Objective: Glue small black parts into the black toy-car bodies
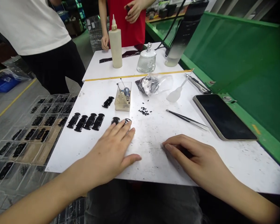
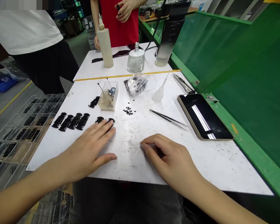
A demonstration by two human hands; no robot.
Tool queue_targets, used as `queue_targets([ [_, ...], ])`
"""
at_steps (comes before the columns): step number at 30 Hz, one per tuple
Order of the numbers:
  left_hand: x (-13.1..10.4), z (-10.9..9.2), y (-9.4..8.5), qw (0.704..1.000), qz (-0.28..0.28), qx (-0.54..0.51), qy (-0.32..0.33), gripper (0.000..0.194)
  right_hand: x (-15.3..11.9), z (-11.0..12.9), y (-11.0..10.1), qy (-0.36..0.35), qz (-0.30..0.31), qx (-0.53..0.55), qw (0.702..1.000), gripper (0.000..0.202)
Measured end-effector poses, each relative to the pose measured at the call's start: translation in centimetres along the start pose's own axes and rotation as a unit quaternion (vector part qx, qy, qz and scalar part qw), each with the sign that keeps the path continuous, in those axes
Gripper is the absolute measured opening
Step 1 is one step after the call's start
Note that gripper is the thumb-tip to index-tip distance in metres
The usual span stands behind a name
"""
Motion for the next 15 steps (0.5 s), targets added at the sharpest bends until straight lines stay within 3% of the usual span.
queue_targets([
  [3, 1.2, 0.7, 2.0, 0.999, 0.016, 0.006, -0.038, 0.097, 0.0, 0.1, -0.1, -0.002, -0.005, -0.007, 1.000, 0.022],
  [6, 2.4, 2.4, 1.9, 0.995, -0.004, -0.013, -0.097, 0.106, 0.1, 0.0, -0.1, 0.001, -0.008, -0.016, 1.000, 0.023],
  [9, 2.4, 2.7, 1.4, 0.993, -0.009, -0.022, -0.113, 0.106, 0.0, -0.2, -0.1, -0.001, 0.005, -0.023, 1.000, 0.024],
  [11, 1.3, 2.7, 0.6, 0.995, -0.025, -0.030, -0.096, 0.102, -0.1, -0.5, 0.0, 0.003, 0.016, -0.030, 0.999, 0.024],
  [13, -1.1, 4.0, -1.2, 0.992, -0.082, -0.052, -0.084, 0.091, -0.2, -1.0, 0.2, 0.012, 0.024, -0.042, 0.999, 0.025],
  [15, -4.9, 8.7, -3.5, 0.969, -0.184, -0.087, -0.143, 0.070, -0.5, -1.7, 0.0, 0.033, 0.002, -0.057, 0.998, 0.032],
])
Point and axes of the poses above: each hand's wrist, its own x-axis towards the middle knuckle, its own y-axis out of the palm, z = x × y, the point moved 10 cm from there along x, towards the middle knuckle, and after that the axes turned 11 degrees about z, right-handed, at the moved point
